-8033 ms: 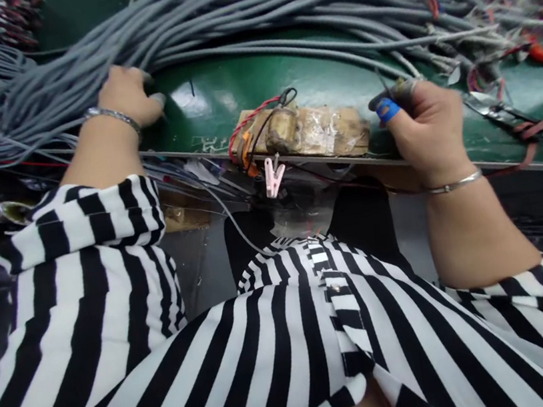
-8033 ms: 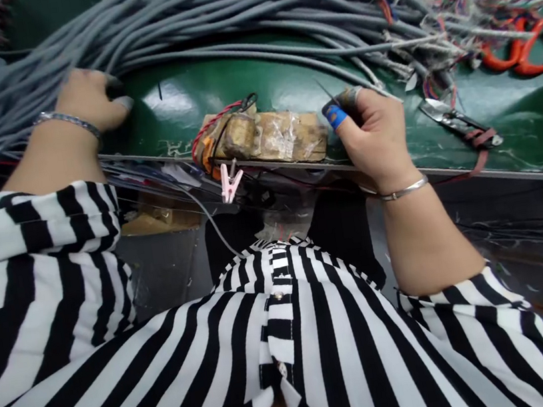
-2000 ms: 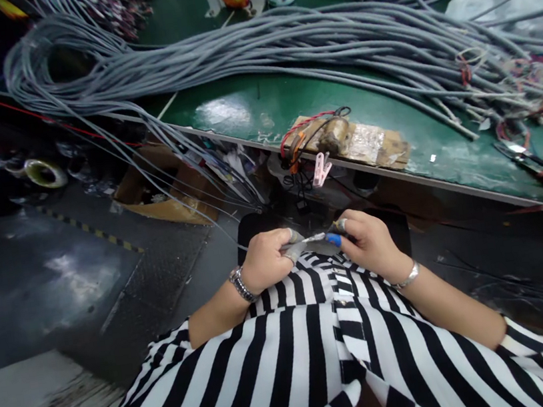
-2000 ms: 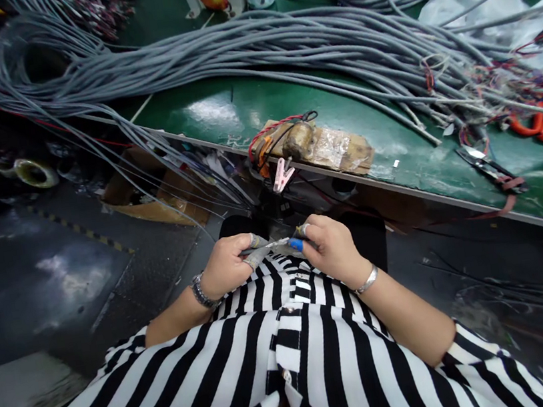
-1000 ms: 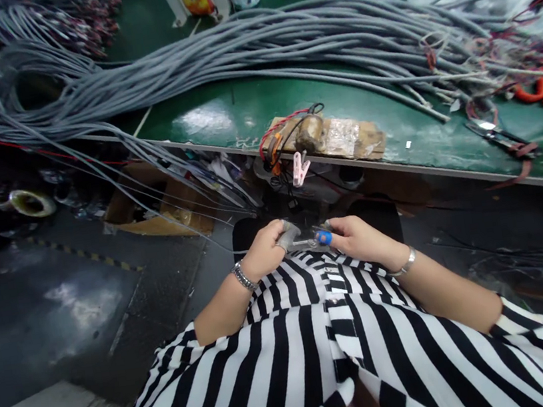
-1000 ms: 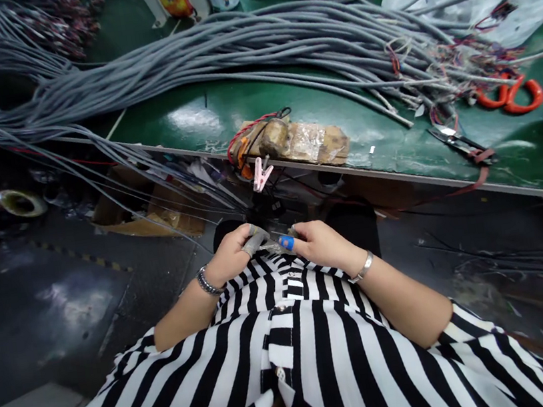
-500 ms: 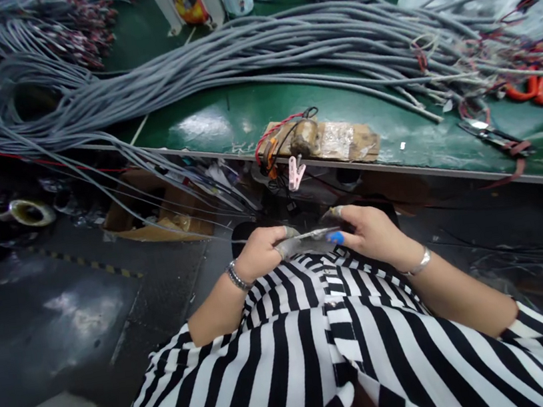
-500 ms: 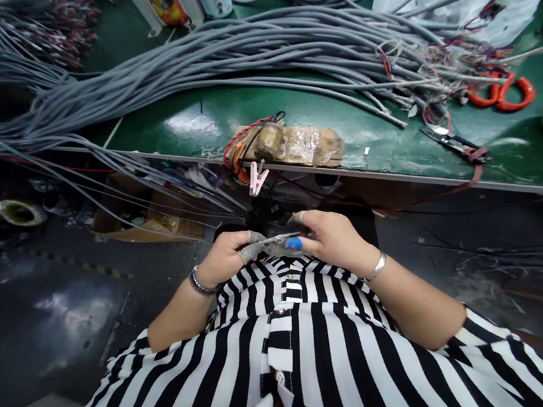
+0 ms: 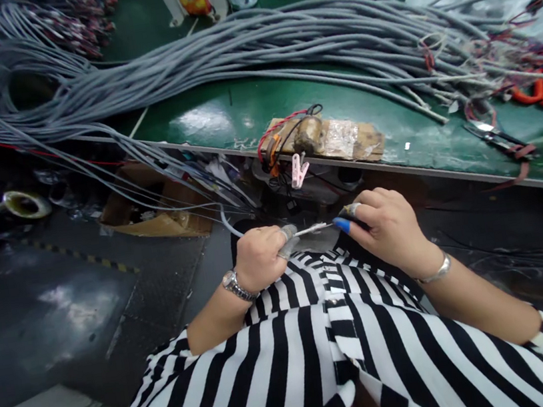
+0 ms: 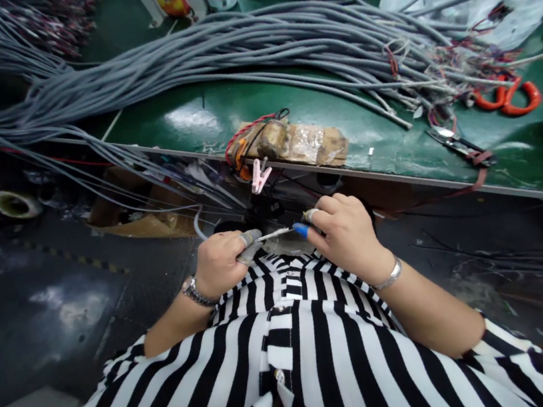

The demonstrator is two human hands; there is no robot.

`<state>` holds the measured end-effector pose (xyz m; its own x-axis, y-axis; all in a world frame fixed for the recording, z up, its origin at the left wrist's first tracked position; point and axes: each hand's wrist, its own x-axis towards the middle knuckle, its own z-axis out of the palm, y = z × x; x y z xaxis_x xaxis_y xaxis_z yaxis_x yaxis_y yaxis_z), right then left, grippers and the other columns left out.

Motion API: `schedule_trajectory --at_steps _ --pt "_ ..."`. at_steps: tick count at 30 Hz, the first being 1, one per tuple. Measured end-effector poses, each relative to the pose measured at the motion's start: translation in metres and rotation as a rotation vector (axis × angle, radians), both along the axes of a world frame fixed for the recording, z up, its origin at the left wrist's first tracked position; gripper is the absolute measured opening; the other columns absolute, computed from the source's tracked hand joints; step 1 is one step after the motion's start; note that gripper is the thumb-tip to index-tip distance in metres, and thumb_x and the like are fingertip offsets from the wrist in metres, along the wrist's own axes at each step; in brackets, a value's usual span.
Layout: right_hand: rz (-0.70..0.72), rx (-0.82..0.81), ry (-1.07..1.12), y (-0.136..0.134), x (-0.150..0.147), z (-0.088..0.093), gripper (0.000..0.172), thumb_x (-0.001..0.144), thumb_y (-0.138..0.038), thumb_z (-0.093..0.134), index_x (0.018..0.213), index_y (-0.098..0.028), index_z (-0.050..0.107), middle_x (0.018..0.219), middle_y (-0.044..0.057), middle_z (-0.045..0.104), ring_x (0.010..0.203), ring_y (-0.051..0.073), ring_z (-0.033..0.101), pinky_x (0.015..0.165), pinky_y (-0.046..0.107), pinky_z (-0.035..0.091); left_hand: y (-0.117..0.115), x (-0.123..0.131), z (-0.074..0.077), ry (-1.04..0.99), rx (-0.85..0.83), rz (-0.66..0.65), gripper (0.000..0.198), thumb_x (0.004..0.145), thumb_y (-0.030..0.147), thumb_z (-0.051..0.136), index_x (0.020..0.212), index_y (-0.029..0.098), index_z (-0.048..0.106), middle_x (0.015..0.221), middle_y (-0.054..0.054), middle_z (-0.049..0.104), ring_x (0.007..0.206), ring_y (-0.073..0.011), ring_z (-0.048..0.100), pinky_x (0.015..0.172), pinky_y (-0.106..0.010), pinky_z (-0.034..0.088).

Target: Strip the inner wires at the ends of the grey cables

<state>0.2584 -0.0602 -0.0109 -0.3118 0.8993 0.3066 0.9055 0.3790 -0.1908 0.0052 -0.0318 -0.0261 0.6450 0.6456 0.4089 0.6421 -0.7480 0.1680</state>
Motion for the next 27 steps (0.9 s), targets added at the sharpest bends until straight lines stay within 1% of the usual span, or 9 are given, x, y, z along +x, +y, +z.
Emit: schedule_trajectory --at_steps 5,7,12,15,17,20,22,24,27 --pt "0.006 0.021 -0.037 0.001 -0.001 -0.002 0.028 0.087 -0.038 0.053 0.068 -0.018 0.060 0.076 0.007 0.058 0.068 0.017 0.042 0.063 0.033 0.027 -0.003 0.001 0.000 -0.003 -0.003 0.008 0.020 0.084 0.019 0.049 0.069 0.016 0.062 0.059 -0.002 0.061 0.058 -0.0131 0.057 0.060 -0.026 0.040" --pt "0.008 0.016 -0.036 0.001 -0.004 -0.004 0.027 0.087 -0.037 0.053 0.069 -0.018 0.060 0.077 0.007 0.058 0.069 0.017 0.043 0.063 0.033 0.027 -0.003 0.002 0.000 0.000 -0.013 0.000 0.019 0.083 0.019 0.049 0.071 0.016 0.063 0.061 -0.002 0.062 0.060 -0.0133 0.058 0.061 -0.026 0.041" --pt "0.024 -0.022 0.044 0.003 -0.011 -0.009 0.028 0.086 -0.039 0.054 0.068 -0.018 0.057 0.074 0.006 0.057 0.067 0.017 0.043 0.063 0.032 0.029 -0.005 0.002 -0.001 0.026 -0.043 0.007 0.018 0.083 0.020 0.049 0.075 0.017 0.064 0.064 -0.003 0.064 0.062 -0.0138 0.059 0.062 -0.026 0.042" --pt "0.004 -0.110 0.203 0.004 -0.013 -0.017 0.029 0.085 -0.040 0.054 0.065 -0.018 0.052 0.069 0.004 0.053 0.065 0.016 0.044 0.061 0.031 0.032 -0.005 0.002 -0.002 0.018 -0.048 0.004 0.017 0.082 0.018 0.049 0.072 0.017 0.063 0.062 -0.003 0.063 0.061 -0.0139 0.058 0.061 -0.027 0.042" --pt "-0.019 -0.229 0.389 0.005 -0.014 -0.025 0.030 0.085 -0.041 0.054 0.065 -0.019 0.050 0.067 0.003 0.052 0.064 0.015 0.044 0.060 0.029 0.034 -0.006 0.003 -0.002 0.016 -0.045 -0.005 0.017 0.080 0.017 0.049 0.069 0.017 0.062 0.060 -0.002 0.061 0.059 -0.0135 0.057 0.060 -0.027 0.041" --pt "-0.036 -0.459 0.684 0.005 -0.016 -0.038 0.026 0.085 -0.041 0.054 0.070 -0.020 0.052 0.067 0.000 0.053 0.060 0.013 0.046 0.057 0.026 0.037 -0.006 0.005 -0.003 0.020 -0.026 -0.016 0.017 0.079 0.016 0.049 0.065 0.018 0.059 0.058 -0.002 0.060 0.057 -0.0127 0.056 0.059 -0.027 0.040" --pt "-0.038 -0.541 0.777 0.004 -0.017 -0.042 0.022 0.085 -0.040 0.054 0.074 -0.020 0.054 0.067 0.000 0.055 0.060 0.013 0.046 0.057 0.026 0.038 -0.006 0.005 -0.004 0.019 -0.016 -0.015 0.017 0.079 0.016 0.049 0.064 0.018 0.058 0.058 -0.001 0.060 0.057 -0.0126 0.056 0.059 -0.027 0.039" --pt "-0.036 -0.507 0.735 0.004 -0.018 -0.040 0.019 0.085 -0.037 0.054 0.077 -0.020 0.054 0.069 0.000 0.055 0.062 0.014 0.047 0.058 0.027 0.039 -0.006 0.004 -0.004 0.009 -0.026 0.000 0.017 0.079 0.017 0.050 0.063 0.017 0.059 0.057 -0.002 0.060 0.056 -0.0133 0.056 0.058 -0.027 0.039" --pt "0.012 -0.299 0.514 0.003 -0.017 -0.031 0.012 0.082 -0.030 0.055 0.079 -0.019 0.054 0.075 0.004 0.055 0.069 0.017 0.048 0.064 0.030 0.039 -0.007 0.002 -0.003 -0.022 -0.085 0.063 0.014 0.080 0.020 0.052 0.075 0.017 0.065 0.060 -0.002 0.063 0.057 -0.0144 0.058 0.057 -0.026 0.041"
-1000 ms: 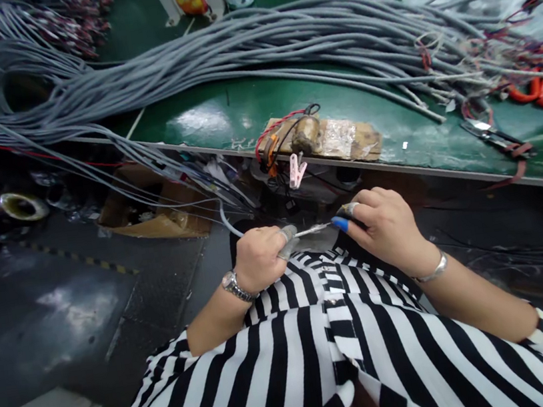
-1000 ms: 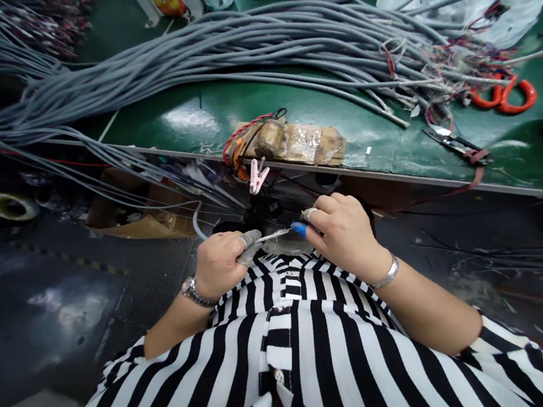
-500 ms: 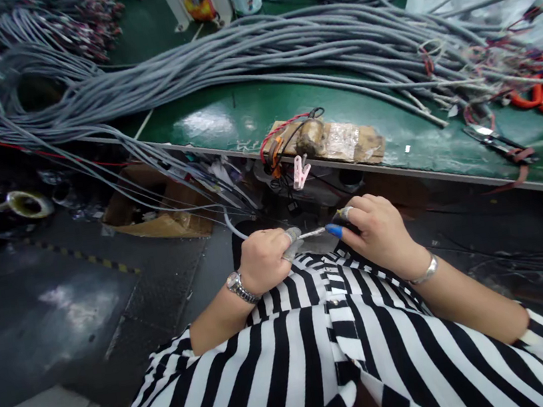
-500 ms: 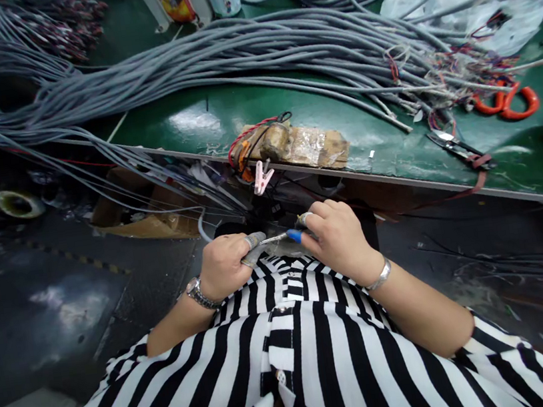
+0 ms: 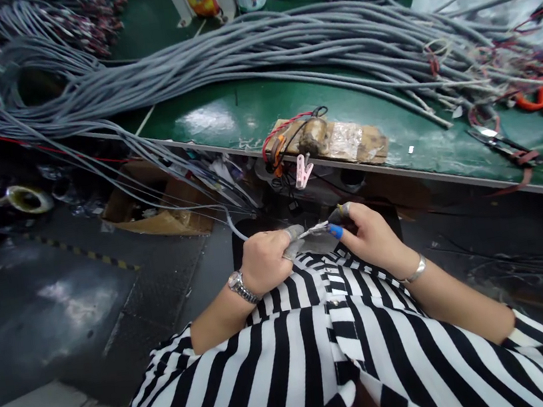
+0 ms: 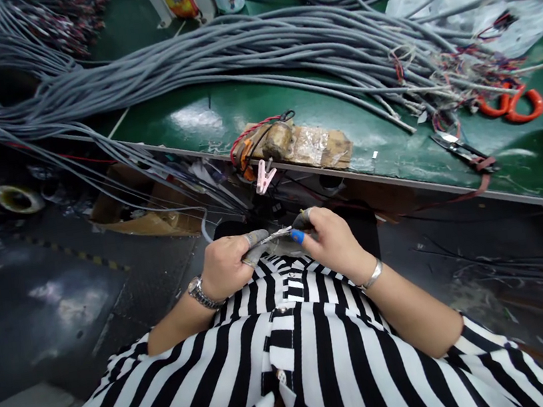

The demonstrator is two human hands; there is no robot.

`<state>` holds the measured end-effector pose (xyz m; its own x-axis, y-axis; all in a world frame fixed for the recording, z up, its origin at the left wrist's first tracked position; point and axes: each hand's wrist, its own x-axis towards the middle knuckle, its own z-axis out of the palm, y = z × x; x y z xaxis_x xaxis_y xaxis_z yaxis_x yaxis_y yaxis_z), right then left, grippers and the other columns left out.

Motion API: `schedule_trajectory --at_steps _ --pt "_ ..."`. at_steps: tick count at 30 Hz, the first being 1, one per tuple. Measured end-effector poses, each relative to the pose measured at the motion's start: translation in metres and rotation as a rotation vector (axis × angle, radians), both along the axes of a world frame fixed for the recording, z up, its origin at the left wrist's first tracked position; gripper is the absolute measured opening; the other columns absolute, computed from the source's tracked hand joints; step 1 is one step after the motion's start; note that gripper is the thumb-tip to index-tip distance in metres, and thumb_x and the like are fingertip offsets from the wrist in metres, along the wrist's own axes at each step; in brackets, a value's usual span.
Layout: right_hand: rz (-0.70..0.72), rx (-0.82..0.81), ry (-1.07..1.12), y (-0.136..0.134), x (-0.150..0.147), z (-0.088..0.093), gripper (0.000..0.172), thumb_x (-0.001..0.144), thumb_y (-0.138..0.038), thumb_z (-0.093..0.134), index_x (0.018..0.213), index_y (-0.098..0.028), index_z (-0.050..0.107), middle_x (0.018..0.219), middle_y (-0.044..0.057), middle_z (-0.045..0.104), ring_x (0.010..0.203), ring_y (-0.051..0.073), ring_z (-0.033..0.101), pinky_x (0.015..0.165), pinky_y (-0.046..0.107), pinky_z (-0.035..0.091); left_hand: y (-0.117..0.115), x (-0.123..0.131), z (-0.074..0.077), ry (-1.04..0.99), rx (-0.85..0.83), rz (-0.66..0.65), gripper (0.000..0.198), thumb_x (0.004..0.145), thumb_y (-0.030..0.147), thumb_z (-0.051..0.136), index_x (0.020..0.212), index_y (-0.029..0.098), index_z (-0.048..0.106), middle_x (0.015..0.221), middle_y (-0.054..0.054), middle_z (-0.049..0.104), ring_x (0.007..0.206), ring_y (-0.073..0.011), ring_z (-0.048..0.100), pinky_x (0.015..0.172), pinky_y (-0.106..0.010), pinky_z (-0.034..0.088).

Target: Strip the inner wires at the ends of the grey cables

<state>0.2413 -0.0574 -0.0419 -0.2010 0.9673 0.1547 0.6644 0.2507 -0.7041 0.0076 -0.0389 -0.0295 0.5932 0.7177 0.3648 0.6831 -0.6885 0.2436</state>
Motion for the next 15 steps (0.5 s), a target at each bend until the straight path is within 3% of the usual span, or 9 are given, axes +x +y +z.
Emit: schedule_trajectory --at_steps 4,7,12,15 --pt "0.142 0.267 -0.205 -0.003 0.005 0.009 0.006 0.082 -0.023 0.052 0.083 -0.018 0.056 0.084 0.008 0.059 0.076 0.020 0.049 0.069 0.034 0.037 -0.002 -0.002 0.003 -0.027 -0.065 0.072 0.018 0.081 0.025 0.054 0.091 0.019 0.068 0.062 -0.001 0.066 0.057 -0.0141 0.059 0.057 -0.025 0.042" --pt "0.170 0.346 -0.231 -0.004 0.005 0.007 0.011 0.083 -0.021 0.050 0.089 -0.019 0.059 0.089 0.008 0.062 0.079 0.020 0.051 0.071 0.035 0.037 -0.005 0.000 0.004 -0.034 -0.088 0.071 0.016 0.080 0.024 0.054 0.086 0.020 0.068 0.061 -0.001 0.065 0.058 -0.0139 0.059 0.057 -0.025 0.043" --pt "-0.104 0.159 -0.153 -0.006 -0.005 0.000 0.007 0.084 -0.024 0.050 0.083 -0.020 0.056 0.079 0.006 0.060 0.071 0.018 0.053 0.064 0.029 0.040 -0.006 0.003 0.000 -0.039 -0.022 -0.005 0.011 0.072 0.016 0.053 0.064 0.019 0.060 0.055 -0.001 0.060 0.053 -0.0138 0.055 0.054 -0.026 0.038" --pt "-0.061 0.121 -0.147 -0.007 -0.006 0.000 0.006 0.083 -0.025 0.052 0.079 -0.020 0.053 0.073 0.004 0.058 0.065 0.016 0.051 0.059 0.028 0.039 -0.004 0.002 -0.003 -0.050 0.002 -0.019 0.013 0.070 0.013 0.052 0.059 0.019 0.055 0.053 -0.001 0.057 0.052 -0.0139 0.054 0.054 -0.027 0.037"
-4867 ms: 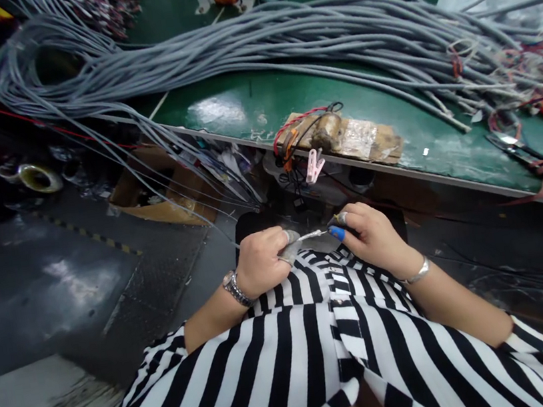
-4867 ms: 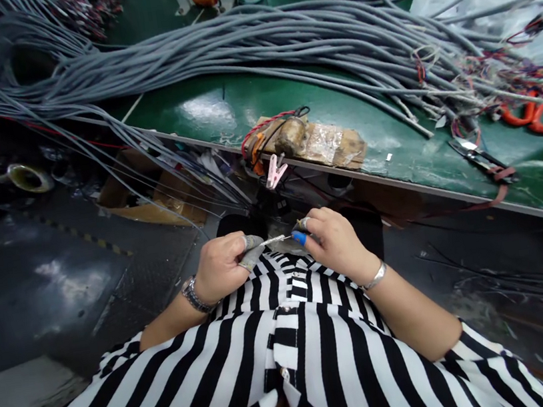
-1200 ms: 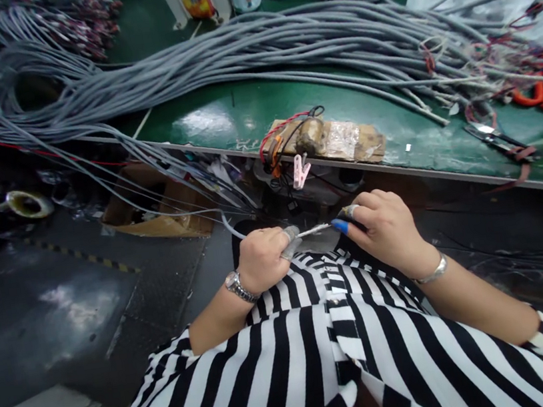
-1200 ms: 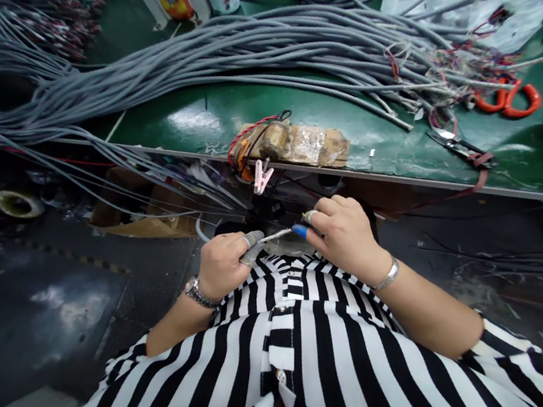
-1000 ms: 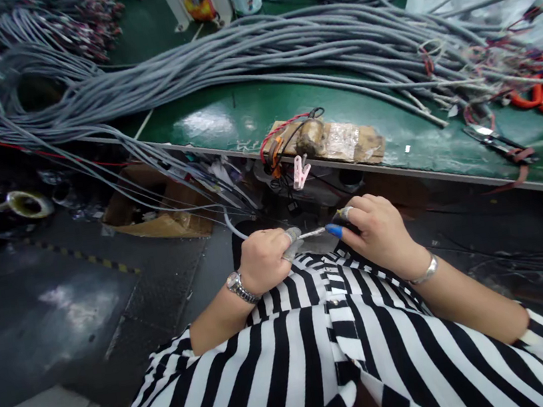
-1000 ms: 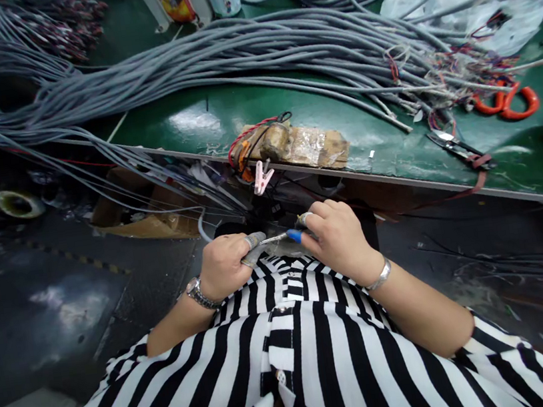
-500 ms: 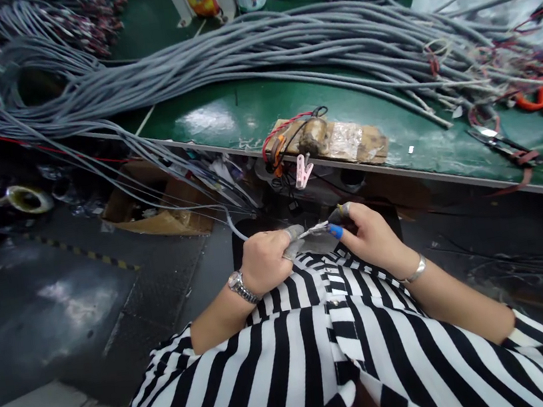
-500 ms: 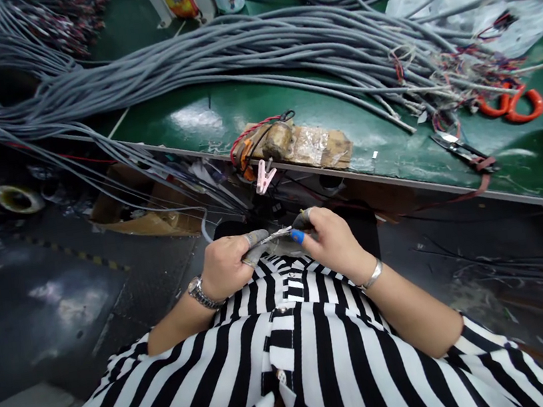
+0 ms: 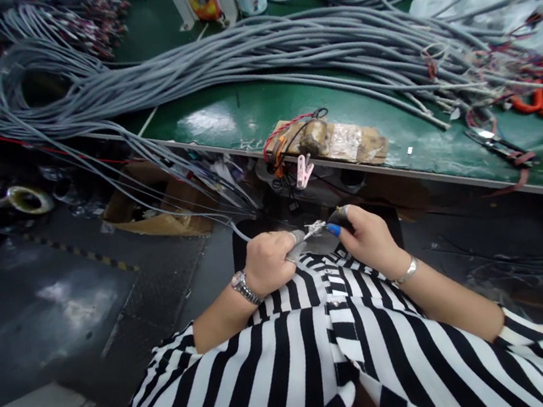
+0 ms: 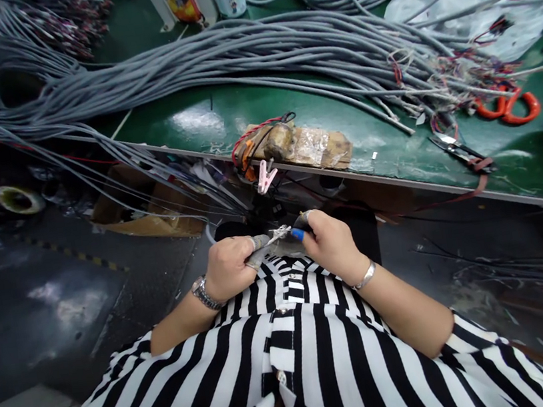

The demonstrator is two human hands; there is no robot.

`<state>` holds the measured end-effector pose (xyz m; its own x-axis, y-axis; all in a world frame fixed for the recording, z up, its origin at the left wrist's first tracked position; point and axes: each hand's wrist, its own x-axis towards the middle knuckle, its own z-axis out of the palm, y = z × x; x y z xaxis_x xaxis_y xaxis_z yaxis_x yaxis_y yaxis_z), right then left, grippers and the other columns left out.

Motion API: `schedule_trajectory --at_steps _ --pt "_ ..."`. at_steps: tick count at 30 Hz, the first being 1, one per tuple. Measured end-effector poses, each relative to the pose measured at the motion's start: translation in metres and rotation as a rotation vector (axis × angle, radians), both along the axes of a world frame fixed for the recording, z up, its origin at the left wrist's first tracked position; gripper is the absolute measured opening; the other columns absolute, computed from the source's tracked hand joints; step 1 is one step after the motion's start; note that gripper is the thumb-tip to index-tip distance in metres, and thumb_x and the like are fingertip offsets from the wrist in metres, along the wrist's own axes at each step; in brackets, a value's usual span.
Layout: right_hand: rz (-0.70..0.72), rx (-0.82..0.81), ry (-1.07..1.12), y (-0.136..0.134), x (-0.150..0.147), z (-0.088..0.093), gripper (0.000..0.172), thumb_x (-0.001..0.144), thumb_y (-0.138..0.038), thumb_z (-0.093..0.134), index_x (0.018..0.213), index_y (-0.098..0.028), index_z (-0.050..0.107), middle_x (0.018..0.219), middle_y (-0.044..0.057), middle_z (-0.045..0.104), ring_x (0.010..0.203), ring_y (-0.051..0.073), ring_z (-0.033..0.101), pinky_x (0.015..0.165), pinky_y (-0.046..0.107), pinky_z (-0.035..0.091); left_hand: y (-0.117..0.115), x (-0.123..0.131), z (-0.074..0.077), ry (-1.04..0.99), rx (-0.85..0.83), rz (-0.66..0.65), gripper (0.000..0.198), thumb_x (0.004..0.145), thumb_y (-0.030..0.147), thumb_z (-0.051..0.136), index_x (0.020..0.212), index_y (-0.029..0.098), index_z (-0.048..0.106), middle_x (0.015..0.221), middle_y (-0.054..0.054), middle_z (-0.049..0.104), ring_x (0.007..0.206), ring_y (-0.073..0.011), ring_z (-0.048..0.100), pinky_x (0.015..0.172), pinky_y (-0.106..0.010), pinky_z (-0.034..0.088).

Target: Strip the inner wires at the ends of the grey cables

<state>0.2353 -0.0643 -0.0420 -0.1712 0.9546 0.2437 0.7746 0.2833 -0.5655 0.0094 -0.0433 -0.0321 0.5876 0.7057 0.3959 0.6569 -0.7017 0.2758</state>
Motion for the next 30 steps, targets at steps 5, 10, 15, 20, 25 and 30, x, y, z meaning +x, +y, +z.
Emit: schedule_trajectory --at_steps 5,10,15,20,25,30 --pt "0.142 0.116 -0.020 0.000 0.001 0.001 0.005 0.083 -0.022 0.050 0.080 -0.020 0.054 0.081 0.007 0.061 0.074 0.018 0.055 0.066 0.029 0.041 0.002 -0.001 0.000 -0.026 -0.099 0.003 0.013 0.074 0.016 0.053 0.062 0.018 0.057 0.058 -0.001 0.061 0.055 -0.0131 0.055 0.056 -0.025 0.040" --pt "-0.073 -0.068 0.125 0.005 -0.005 -0.006 0.007 0.083 -0.026 0.053 0.079 -0.020 0.054 0.076 0.004 0.060 0.069 0.016 0.055 0.062 0.027 0.041 0.003 0.000 -0.001 -0.056 -0.169 -0.038 0.016 0.076 0.020 0.055 0.061 0.018 0.058 0.055 0.000 0.058 0.052 -0.0119 0.053 0.053 -0.024 0.039" --pt "0.308 0.068 0.095 -0.002 -0.004 -0.003 0.011 0.082 -0.027 0.053 0.074 -0.019 0.052 0.069 0.002 0.056 0.062 0.014 0.050 0.059 0.026 0.039 0.008 -0.004 -0.005 -0.107 -0.311 0.086 0.013 0.081 0.025 0.057 0.083 0.019 0.068 0.071 -0.002 0.069 0.064 -0.0133 0.062 0.061 -0.023 0.046" --pt "0.240 0.189 0.075 0.000 0.000 0.003 0.006 0.083 -0.024 0.053 0.081 -0.018 0.055 0.076 0.005 0.059 0.068 0.015 0.054 0.062 0.027 0.041 0.012 -0.010 -0.005 -0.264 -0.480 0.227 0.018 0.081 0.027 0.059 0.094 0.020 0.069 0.086 -0.002 0.072 0.076 -0.0141 0.065 0.068 -0.022 0.048" --pt "0.110 0.234 -0.014 0.011 0.013 0.009 0.008 0.081 -0.026 0.057 0.082 -0.018 0.056 0.079 0.006 0.060 0.071 0.018 0.055 0.064 0.030 0.043 0.014 -0.011 0.000 -0.378 -0.804 0.128 0.020 0.086 0.032 0.053 0.080 0.015 0.063 0.058 0.002 0.059 0.053 -0.0076 0.053 0.053 -0.018 0.042" --pt "0.125 0.244 -0.199 0.014 0.017 0.012 0.008 0.080 -0.026 0.057 0.078 -0.019 0.056 0.082 0.008 0.061 0.073 0.019 0.054 0.065 0.031 0.040 0.015 -0.011 0.004 -0.428 -1.003 0.079 0.029 0.086 0.037 0.053 0.068 0.014 0.053 0.052 0.005 0.046 0.047 -0.0050 0.040 0.048 -0.017 0.035"
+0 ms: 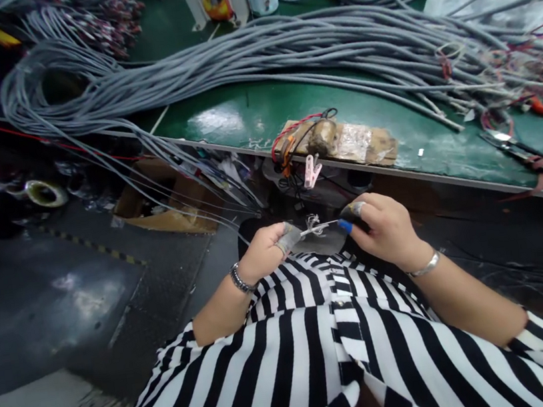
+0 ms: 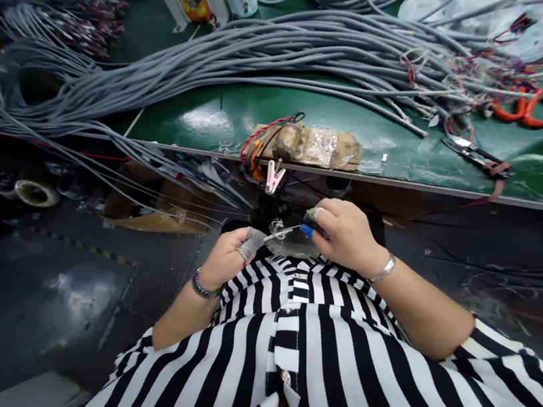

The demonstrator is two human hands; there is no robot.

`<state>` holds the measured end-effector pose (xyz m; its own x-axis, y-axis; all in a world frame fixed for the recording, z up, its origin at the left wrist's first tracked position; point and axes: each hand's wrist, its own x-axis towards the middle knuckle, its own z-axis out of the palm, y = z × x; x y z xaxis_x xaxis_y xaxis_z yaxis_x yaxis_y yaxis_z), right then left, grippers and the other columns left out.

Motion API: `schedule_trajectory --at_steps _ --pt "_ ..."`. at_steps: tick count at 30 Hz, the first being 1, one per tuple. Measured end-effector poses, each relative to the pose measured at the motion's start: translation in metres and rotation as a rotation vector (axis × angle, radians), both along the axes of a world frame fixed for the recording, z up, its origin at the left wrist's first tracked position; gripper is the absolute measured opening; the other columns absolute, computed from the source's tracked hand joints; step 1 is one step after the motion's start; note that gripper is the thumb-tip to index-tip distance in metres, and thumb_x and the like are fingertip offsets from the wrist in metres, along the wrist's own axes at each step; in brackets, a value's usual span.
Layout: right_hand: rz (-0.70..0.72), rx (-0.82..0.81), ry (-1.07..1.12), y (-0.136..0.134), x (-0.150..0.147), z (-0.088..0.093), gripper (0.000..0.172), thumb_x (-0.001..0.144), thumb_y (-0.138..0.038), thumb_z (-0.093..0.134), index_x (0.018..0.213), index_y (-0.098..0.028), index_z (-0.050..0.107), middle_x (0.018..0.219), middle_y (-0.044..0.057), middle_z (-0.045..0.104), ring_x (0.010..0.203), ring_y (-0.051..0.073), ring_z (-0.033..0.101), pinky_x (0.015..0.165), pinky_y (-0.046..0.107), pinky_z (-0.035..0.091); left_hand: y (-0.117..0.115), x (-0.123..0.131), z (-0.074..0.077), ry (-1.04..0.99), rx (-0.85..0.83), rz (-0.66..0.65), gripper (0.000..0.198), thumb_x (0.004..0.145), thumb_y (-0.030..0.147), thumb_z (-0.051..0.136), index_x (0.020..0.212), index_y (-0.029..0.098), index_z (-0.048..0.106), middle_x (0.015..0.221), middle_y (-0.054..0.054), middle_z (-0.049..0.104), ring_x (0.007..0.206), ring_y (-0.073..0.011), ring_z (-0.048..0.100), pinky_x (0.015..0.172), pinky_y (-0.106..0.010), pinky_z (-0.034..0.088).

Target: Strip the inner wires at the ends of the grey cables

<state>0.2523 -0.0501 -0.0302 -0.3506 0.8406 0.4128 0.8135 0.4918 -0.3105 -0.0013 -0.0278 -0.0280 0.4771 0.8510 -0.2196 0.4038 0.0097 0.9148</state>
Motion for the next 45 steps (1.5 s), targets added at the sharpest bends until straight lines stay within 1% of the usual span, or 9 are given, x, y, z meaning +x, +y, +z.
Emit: schedule_trajectory --at_steps 7,13,19,28,31,34,39,42,45 --pt "0.070 -0.018 -0.073 0.004 -0.002 0.001 0.007 0.078 -0.023 0.056 0.074 -0.018 0.054 0.079 0.007 0.059 0.070 0.019 0.051 0.064 0.031 0.037 0.000 0.002 0.003 -0.010 -0.032 -0.023 0.037 0.085 0.047 0.052 0.070 0.013 0.056 0.054 0.005 0.044 0.049 -0.0055 0.036 0.049 -0.018 0.032" --pt "0.039 -0.005 -0.038 0.005 -0.001 0.006 0.009 0.079 -0.025 0.055 0.073 -0.018 0.054 0.077 0.007 0.058 0.069 0.018 0.050 0.062 0.031 0.036 0.001 0.003 0.006 0.014 -0.014 -0.023 0.038 0.085 0.046 0.052 0.066 0.014 0.053 0.053 0.005 0.044 0.049 -0.0056 0.036 0.051 -0.019 0.033" --pt "0.112 -0.013 -0.069 0.002 -0.004 0.008 0.006 0.078 -0.023 0.056 0.075 -0.019 0.054 0.079 0.007 0.059 0.071 0.019 0.050 0.064 0.031 0.037 0.000 0.003 0.006 0.005 -0.017 -0.031 0.039 0.085 0.047 0.052 0.064 0.014 0.051 0.054 0.004 0.045 0.050 -0.0061 0.038 0.051 -0.019 0.033" --pt "0.248 -0.150 0.120 0.003 -0.005 -0.001 0.001 0.078 -0.019 0.053 0.079 -0.019 0.053 0.079 0.006 0.057 0.071 0.018 0.051 0.064 0.030 0.039 -0.001 0.002 0.006 0.010 -0.085 -0.067 0.036 0.085 0.041 0.052 0.060 0.015 0.048 0.050 0.004 0.047 0.047 -0.0060 0.040 0.049 -0.019 0.034" --pt "0.185 -0.231 0.230 0.001 -0.009 -0.010 0.006 0.080 -0.021 0.052 0.075 -0.020 0.049 0.074 0.004 0.053 0.067 0.017 0.048 0.061 0.029 0.038 -0.001 0.002 0.003 -0.008 -0.112 -0.069 0.030 0.086 0.038 0.050 0.066 0.016 0.050 0.049 0.005 0.048 0.045 -0.0055 0.041 0.050 -0.018 0.035" --pt "0.032 -0.312 0.286 -0.002 -0.014 -0.018 0.009 0.082 -0.022 0.050 0.073 -0.021 0.046 0.070 0.002 0.051 0.063 0.016 0.046 0.059 0.029 0.038 -0.003 0.004 -0.003 -0.034 -0.130 -0.052 0.021 0.087 0.037 0.048 0.085 0.016 0.054 0.049 0.006 0.050 0.043 -0.0057 0.043 0.050 -0.018 0.037" --pt "-0.047 -0.425 0.267 -0.006 -0.017 -0.019 0.006 0.082 -0.022 0.050 0.077 -0.020 0.048 0.073 0.002 0.054 0.065 0.016 0.050 0.060 0.029 0.040 -0.003 0.003 -0.015 -0.067 0.031 -0.041 0.019 0.083 0.031 0.056 0.094 0.015 0.058 0.077 -0.002 0.065 0.067 -0.0107 0.060 0.064 -0.022 0.047" --pt "-0.011 -0.351 0.199 -0.007 -0.014 -0.013 0.008 0.082 -0.022 0.050 0.075 -0.020 0.046 0.072 0.003 0.052 0.064 0.016 0.048 0.059 0.028 0.039 -0.004 0.001 -0.015 0.021 0.162 -0.027 0.019 0.085 0.029 0.055 0.095 0.016 0.064 0.089 -0.004 0.068 0.080 -0.0138 0.062 0.075 -0.025 0.049" --pt "0.112 -0.228 0.119 -0.008 -0.009 -0.005 0.007 0.082 -0.021 0.050 0.076 -0.019 0.048 0.076 0.005 0.054 0.069 0.017 0.049 0.062 0.029 0.040 -0.005 0.000 -0.012 0.119 0.245 -0.037 0.021 0.088 0.029 0.051 0.097 0.017 0.066 0.091 -0.004 0.069 0.083 -0.0146 0.063 0.079 -0.026 0.048"
